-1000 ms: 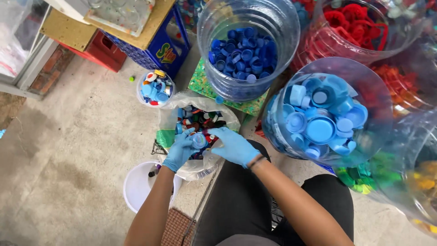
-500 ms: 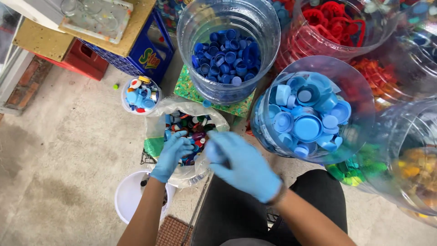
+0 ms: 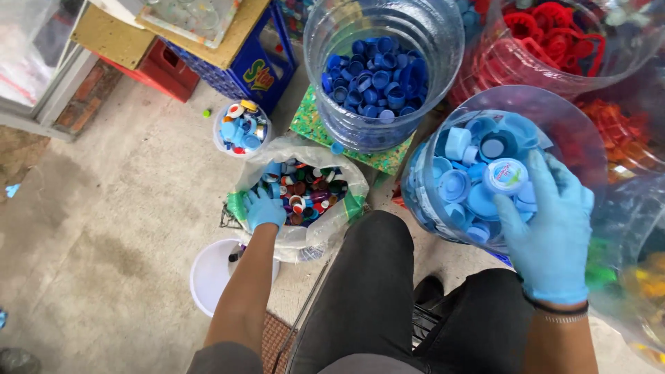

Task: Sorting plastic bottle caps by color into different containers

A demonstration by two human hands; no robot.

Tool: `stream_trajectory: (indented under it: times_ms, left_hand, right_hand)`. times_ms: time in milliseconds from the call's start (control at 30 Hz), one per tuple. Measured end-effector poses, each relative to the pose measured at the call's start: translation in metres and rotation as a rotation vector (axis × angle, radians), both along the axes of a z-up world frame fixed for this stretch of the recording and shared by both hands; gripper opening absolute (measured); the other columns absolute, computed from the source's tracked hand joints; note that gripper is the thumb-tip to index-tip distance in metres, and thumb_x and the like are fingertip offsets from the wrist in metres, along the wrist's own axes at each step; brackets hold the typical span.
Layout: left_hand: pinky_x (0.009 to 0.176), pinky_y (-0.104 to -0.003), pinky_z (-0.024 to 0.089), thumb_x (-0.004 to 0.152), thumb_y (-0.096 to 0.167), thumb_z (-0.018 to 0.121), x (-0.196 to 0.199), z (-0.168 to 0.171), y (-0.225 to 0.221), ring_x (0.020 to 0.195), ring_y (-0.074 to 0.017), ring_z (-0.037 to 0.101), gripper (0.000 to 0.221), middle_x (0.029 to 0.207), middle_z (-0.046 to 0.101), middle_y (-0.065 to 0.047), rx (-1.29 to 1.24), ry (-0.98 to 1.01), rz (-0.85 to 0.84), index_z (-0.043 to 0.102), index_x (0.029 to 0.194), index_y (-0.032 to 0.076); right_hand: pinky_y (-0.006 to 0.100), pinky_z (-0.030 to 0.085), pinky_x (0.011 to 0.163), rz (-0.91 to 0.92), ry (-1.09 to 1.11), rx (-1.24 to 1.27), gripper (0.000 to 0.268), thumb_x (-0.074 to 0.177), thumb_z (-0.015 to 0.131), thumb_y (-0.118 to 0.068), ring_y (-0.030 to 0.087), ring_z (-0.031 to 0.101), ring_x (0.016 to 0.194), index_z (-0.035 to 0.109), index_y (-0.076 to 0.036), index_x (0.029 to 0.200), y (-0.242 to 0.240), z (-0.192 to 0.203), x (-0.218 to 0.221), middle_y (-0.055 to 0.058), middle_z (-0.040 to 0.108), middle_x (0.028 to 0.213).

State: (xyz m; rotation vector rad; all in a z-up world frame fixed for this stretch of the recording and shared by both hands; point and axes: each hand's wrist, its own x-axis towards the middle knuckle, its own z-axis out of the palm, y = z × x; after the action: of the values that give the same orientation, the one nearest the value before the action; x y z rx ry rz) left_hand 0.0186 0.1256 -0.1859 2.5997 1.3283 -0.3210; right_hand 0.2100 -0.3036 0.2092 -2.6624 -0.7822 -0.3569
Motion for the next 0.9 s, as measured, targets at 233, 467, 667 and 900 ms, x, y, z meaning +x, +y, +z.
stream_trajectory:
  times_ms: [233,467,667,900]
  left_hand:
    - [0.088,-0.051,0.054,0.088,0.038,0.067,0.024,0.009,0.015,0.101,-0.0403,0.064,0.049,0.117,0.064,-0.022,-0.006,-0.117,-0.022,0.059,0.123,0.005]
    - [0.082,-0.053,0.052,0.099,0.038,0.046,0.027,0.005,0.005,0.093,-0.0428,0.063,0.041,0.102,0.074,-0.017,0.021,0.021,0.008,0.076,0.098,0.009]
    - [0.075,-0.037,0.052,0.09,0.032,0.059,0.018,0.038,-0.003,0.067,-0.0263,0.057,0.039,0.073,0.07,-0.013,-0.536,-0.561,0.411,0.074,0.074,-0.001]
    - [0.087,-0.036,0.052,0.097,0.017,0.053,-0.014,0.026,0.008,0.101,-0.0243,0.06,0.032,0.114,0.063,-0.014,-1.365,-1.098,0.808,0.063,0.121,-0.003]
  right_hand:
    - [0.035,0.049,0.08,0.043,0.165,0.324,0.055,0.086,0.079,0.001,0.027,0.058,0.092,0.067,0.001,0.14,0.008,-0.007,-0.054,0.019,0.061,0.12]
    - [0.031,0.051,0.084,0.086,0.318,0.405,0.053,0.078,0.076,-0.001,0.021,0.064,0.092,0.067,0.001,0.13,0.021,-0.01,-0.075,0.012,0.07,0.115]
    - [0.032,0.053,0.096,0.127,0.449,0.449,0.047,0.075,0.076,-0.004,0.02,0.07,0.101,0.068,-0.001,0.122,0.028,-0.016,-0.082,0.01,0.074,0.121]
    - [0.029,0.056,0.079,0.232,0.553,0.388,0.045,0.079,0.077,-0.015,0.019,0.07,0.089,0.07,-0.007,0.122,0.058,-0.034,-0.083,0.009,0.072,0.117]
